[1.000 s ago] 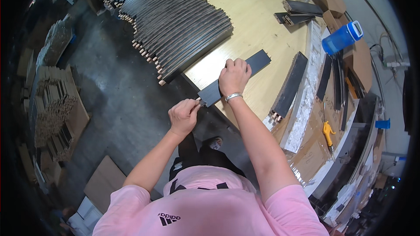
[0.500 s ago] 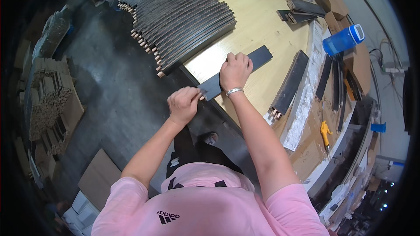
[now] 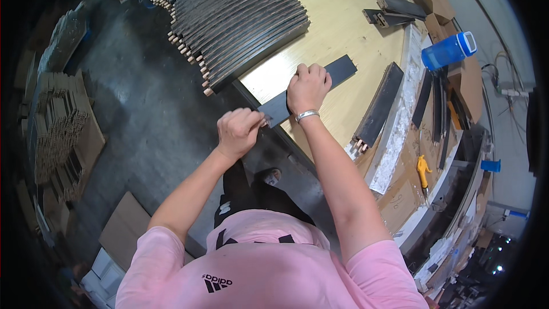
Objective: The person rubs a small piece of dark material along the edges of wooden slats to sand them and then applies liquid from a bottle to the ends of the slats.
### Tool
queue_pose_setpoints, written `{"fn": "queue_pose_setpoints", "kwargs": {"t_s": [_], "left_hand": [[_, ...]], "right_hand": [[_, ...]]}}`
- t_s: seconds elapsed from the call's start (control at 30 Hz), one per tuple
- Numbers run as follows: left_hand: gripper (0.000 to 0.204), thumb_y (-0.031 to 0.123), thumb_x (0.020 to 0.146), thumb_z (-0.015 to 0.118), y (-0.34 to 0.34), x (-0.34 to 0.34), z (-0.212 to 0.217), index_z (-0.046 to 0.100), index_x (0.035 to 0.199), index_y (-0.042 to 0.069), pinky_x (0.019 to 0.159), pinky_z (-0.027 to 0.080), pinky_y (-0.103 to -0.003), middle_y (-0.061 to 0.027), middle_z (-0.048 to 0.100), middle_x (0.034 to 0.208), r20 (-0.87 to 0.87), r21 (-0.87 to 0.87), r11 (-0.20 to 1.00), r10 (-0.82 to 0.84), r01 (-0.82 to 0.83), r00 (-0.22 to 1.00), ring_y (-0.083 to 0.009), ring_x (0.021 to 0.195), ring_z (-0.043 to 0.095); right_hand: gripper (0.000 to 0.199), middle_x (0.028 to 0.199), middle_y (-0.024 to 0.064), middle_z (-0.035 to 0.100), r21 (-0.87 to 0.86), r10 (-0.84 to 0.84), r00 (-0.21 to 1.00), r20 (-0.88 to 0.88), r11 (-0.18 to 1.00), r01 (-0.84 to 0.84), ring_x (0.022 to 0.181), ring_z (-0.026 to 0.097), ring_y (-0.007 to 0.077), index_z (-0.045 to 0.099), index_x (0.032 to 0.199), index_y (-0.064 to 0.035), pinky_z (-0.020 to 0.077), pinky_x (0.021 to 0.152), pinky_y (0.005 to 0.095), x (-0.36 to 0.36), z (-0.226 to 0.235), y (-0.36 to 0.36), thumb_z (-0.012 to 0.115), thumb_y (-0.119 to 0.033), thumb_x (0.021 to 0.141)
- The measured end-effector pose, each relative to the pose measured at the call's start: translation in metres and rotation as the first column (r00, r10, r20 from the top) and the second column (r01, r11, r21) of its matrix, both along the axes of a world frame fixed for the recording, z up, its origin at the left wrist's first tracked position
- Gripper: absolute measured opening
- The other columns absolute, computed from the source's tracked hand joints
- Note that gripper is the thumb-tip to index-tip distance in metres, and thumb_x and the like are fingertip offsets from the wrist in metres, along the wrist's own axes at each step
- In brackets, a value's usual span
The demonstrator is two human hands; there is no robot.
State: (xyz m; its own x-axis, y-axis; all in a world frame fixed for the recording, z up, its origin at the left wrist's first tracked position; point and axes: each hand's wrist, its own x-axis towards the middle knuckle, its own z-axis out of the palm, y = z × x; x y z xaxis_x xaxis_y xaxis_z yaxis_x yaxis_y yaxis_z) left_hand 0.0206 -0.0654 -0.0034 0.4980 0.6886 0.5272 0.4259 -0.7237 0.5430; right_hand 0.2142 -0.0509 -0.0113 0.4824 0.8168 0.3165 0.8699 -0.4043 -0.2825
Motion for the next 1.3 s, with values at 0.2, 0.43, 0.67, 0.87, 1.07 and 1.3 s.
{"fn": "queue_pose_setpoints", "kwargs": {"t_s": [0.2, 0.43, 0.67, 0.87, 1.07, 1.3], "left_hand": [[0.009, 0.009, 0.075, 0.073, -0.006, -0.004, 0.000, 0.066, 0.079, 0.010, 0.053, 0.041, -0.039, -0.0063, 0.054, 0.064, -0.032, 0.009, 1.000, -0.024, 0.024, 0.999, -0.0267, 0.060, 0.057], [0.008, 0.009, 0.074, 0.073, 0.004, -0.004, -0.002, 0.067, 0.079, 0.010, 0.053, 0.039, -0.038, -0.0054, 0.053, 0.064, -0.024, 0.052, 0.997, -0.061, 0.063, 0.998, -0.0254, 0.060, 0.056], [0.009, 0.011, 0.073, 0.074, 0.009, -0.004, -0.002, 0.067, 0.080, 0.011, 0.052, 0.037, -0.037, -0.0046, 0.050, 0.062, -0.045, 0.089, 0.990, -0.104, 0.107, 0.994, -0.0243, 0.057, 0.054], [0.009, 0.013, 0.073, 0.075, 0.014, -0.006, 0.001, 0.068, 0.079, 0.012, 0.051, 0.036, -0.037, -0.0036, 0.050, 0.062, -0.074, 0.107, 0.984, -0.135, 0.142, 0.988, -0.0230, 0.057, 0.053], [0.009, 0.012, 0.072, 0.075, -0.006, -0.019, -0.008, 0.068, 0.077, 0.012, 0.051, 0.037, -0.036, -0.0040, 0.052, 0.061, -0.089, 0.034, 0.977, -0.207, 0.211, 0.974, -0.0239, 0.056, 0.055], [0.012, 0.006, 0.069, 0.076, 0.016, -0.009, 0.000, 0.068, 0.078, 0.008, 0.053, 0.040, -0.038, -0.0076, 0.056, 0.064, -0.004, 0.066, 0.996, -0.055, 0.055, 0.998, -0.0267, 0.059, 0.057]], "right_hand": [[0.013, 0.099, 0.0100, 0.058, 0.041, 0.006, 1.000, 0.028, 0.999, -0.007, 0.110, 0.053, 0.0281, 0.068, 0.093, -0.0099, 0.0330, 0.110, 0.0511, 0.001, -0.004, 0.000, 0.061, -0.014, 0.083], [0.012, 0.099, 0.0103, 0.059, 0.029, 0.008, 1.000, 0.022, 1.000, -0.008, 0.110, 0.053, 0.0285, 0.067, 0.092, -0.0098, 0.0343, 0.108, 0.0508, -0.001, -0.001, 0.001, 0.061, -0.014, 0.083], [0.012, 0.099, 0.0102, 0.059, 0.024, 0.010, 1.000, 0.013, 1.000, -0.011, 0.110, 0.053, 0.0285, 0.067, 0.092, -0.0098, 0.0344, 0.107, 0.0511, -0.001, -0.001, 0.001, 0.061, -0.014, 0.083], [0.011, 0.098, 0.0099, 0.059, 0.042, 0.004, 1.000, 0.011, 0.999, -0.004, 0.110, 0.053, 0.0282, 0.068, 0.090, -0.0100, 0.0339, 0.108, 0.0508, -0.001, -0.001, 0.001, 0.061, -0.015, 0.082], [0.013, 0.098, 0.0098, 0.059, 0.049, -0.002, 1.000, 0.014, 0.999, 0.002, 0.110, 0.053, 0.0277, 0.068, 0.091, -0.0102, 0.0340, 0.108, 0.0503, 0.002, -0.005, 0.000, 0.061, -0.015, 0.082], [0.014, 0.098, 0.0099, 0.059, 0.055, 0.004, 1.000, 0.001, 0.998, -0.004, 0.109, 0.053, 0.0278, 0.069, 0.092, -0.0099, 0.0335, 0.109, 0.0495, -0.002, -0.002, 0.002, 0.061, -0.015, 0.081]]}}
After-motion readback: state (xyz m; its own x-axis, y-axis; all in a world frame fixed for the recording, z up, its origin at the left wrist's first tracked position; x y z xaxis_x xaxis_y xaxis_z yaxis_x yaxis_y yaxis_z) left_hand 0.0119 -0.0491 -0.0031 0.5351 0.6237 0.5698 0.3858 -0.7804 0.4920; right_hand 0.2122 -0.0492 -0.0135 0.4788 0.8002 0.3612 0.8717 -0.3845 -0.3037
